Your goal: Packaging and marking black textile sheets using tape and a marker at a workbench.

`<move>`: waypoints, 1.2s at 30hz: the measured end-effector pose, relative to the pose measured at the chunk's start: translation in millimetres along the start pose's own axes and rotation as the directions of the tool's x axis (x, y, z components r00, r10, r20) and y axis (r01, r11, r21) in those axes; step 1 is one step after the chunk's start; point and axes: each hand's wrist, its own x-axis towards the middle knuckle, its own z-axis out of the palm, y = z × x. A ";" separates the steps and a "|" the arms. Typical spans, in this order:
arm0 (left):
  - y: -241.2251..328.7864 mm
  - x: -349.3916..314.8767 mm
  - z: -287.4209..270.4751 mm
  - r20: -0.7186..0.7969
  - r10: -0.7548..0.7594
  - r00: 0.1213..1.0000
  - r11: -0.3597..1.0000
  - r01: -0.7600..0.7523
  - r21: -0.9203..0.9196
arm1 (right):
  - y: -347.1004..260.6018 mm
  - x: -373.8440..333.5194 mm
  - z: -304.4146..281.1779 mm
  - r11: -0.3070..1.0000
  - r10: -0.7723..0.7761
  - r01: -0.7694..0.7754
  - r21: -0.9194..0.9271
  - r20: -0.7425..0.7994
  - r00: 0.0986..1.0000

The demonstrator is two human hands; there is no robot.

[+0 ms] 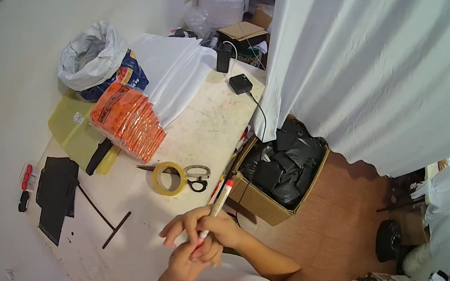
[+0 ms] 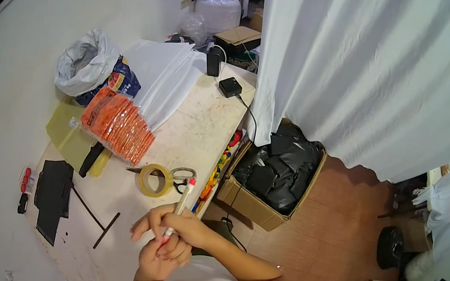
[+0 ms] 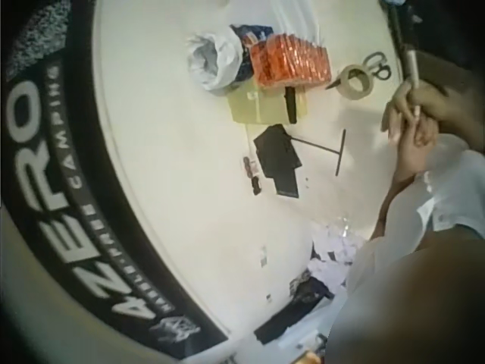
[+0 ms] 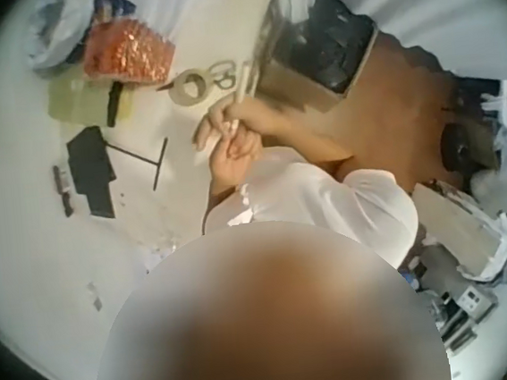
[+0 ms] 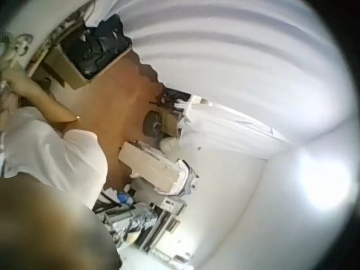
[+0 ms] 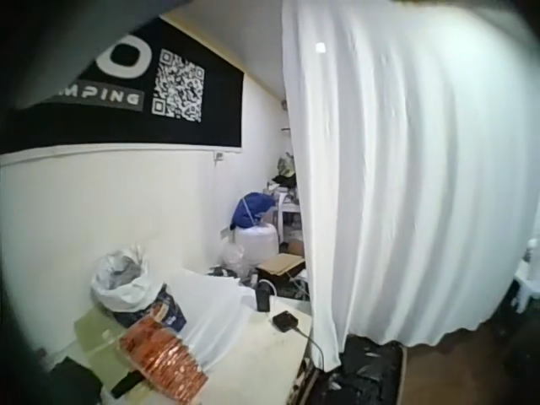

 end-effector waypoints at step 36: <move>-49.6 -173.6 -160.4 -0.689 0.695 0.207 0.611 0.336 0.717 | 203.6 194.4 -75.8 -0.251 0.266 -0.281 -0.926 -0.345 0.900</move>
